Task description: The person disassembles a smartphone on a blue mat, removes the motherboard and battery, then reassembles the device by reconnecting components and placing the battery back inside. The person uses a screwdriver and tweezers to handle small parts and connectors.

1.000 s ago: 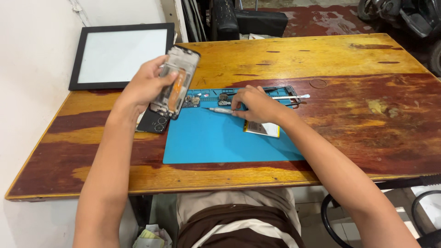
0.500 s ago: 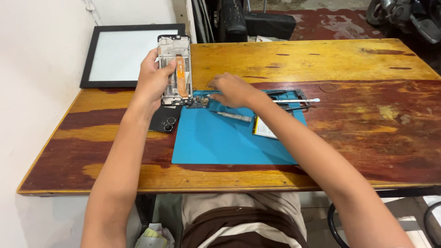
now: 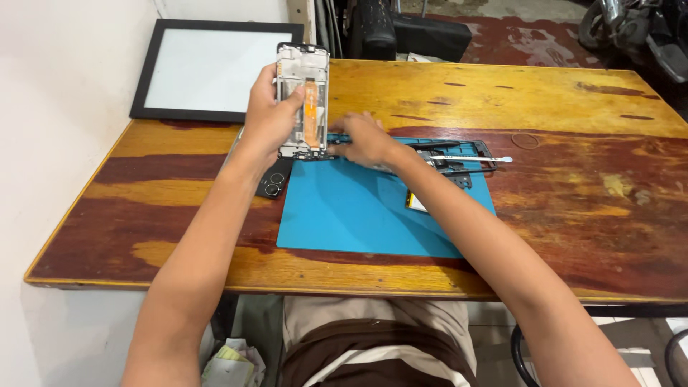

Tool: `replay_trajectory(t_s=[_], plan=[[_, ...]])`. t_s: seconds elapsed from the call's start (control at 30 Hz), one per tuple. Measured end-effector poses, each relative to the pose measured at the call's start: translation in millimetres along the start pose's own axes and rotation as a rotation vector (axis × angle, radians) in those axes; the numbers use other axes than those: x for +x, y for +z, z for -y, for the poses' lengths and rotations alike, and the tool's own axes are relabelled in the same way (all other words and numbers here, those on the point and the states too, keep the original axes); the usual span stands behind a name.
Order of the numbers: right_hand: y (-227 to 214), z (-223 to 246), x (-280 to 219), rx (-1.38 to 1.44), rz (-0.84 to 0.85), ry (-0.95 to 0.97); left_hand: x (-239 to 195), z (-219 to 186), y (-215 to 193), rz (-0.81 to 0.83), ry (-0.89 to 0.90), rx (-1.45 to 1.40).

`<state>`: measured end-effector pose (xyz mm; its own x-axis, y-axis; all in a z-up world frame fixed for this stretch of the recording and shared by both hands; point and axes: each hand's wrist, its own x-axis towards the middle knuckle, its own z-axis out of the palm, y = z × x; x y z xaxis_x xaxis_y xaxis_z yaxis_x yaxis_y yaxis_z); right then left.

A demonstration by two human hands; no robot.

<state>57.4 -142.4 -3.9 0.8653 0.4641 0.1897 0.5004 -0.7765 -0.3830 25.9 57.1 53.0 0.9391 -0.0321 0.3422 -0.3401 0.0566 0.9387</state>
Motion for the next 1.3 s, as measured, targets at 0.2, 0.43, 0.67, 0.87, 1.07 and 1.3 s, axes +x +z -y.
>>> replay_trajectory(t_s=[0.2, 0.43, 0.67, 0.87, 1.07, 1.3], plan=[[-2, 14, -2, 0.002, 0.021, 0.058, -2, 2, 2, -0.008, -0.008, 0.026], [-13, 1, -12, 0.376, -0.122, -0.001, -3, -1, 3, -0.002, 0.007, 0.018], [-59, -55, -66, 0.721, -0.299, 0.126, -19, 3, 33, 0.178, -0.160, 0.071], [-93, -81, -99, 1.022, -0.410, 0.126, -43, 14, 59, 0.297, -0.125, 0.132], [-92, -55, -101, 0.999, -0.456, -0.104, -51, 14, 67, 0.348, 0.021, 0.155], [-94, -19, -106, 0.803, -0.465, -0.080, -58, 10, 70, 0.346, 0.179, 0.275]])
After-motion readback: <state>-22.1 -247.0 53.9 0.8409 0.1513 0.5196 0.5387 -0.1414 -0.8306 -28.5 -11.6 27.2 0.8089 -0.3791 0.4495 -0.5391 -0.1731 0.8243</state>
